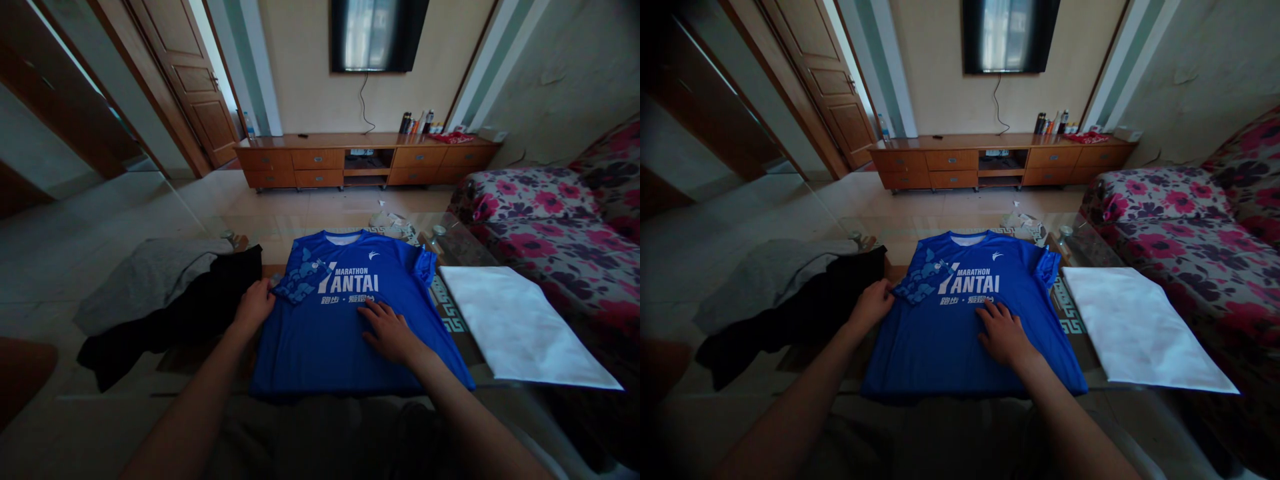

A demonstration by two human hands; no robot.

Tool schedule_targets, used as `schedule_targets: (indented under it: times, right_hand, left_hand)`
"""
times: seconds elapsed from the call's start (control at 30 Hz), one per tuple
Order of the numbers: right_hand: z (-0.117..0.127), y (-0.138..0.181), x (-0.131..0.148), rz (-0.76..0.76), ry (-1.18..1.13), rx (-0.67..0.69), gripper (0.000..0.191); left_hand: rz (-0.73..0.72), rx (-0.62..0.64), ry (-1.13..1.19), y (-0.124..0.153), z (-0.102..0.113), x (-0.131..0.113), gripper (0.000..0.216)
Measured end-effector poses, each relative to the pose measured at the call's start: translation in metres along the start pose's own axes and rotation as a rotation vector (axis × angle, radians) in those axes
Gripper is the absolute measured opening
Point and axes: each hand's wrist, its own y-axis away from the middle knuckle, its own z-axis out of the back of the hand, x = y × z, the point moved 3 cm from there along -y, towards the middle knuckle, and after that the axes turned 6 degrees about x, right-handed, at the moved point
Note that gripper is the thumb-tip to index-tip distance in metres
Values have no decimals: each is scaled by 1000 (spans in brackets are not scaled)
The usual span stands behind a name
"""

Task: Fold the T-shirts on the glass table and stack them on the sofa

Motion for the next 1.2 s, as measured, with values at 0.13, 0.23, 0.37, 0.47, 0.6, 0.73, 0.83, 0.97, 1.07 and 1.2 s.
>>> schedule_targets:
  times: [0.13, 0.23, 0.37, 0.47, 0.6, 0.73, 0.83, 0.97, 1.07, 1.2]
  right_hand:
    - [-1, -1, -1, 2, 3, -2, 67]
    - [-2, -2, -2, 8, 7, -12, 66]
    - [-3, -2, -3, 7, 12, -14, 67]
    - [-2, -2, -1, -3, 15, -8, 67]
    - [0, -2, 0, -5, 23, -11, 67]
    - [0, -1, 0, -5, 22, -16, 66]
    - [1, -1, 0, -5, 25, -8, 66]
    - [1, -2, 1, -1, 25, -13, 65]
    - [0, -3, 0, 3, 4, -15, 65]
    - [0, -6, -7, -76, -5, -72, 65]
  left_hand:
    - [-17, -8, 12, -2, -2, 3, 21]
    - [-72, -14, 35, -3, -3, 6, 27]
    - [-37, -30, 26, -4, -1, 9, 29]
    - [-62, -167, 19, -4, 4, -3, 33]
    - [-283, -174, 22, -5, -1, -30, 45]
    - [-367, 22, -50, -4, -21, -37, 66]
    - [-302, 90, -88, -3, -30, -30, 72]
    - [-280, 107, -103, -2, -30, -21, 73]
    - [-238, 119, -89, -4, -26, -16, 71]
    - [-243, 42, -74, -1, -20, -23, 70]
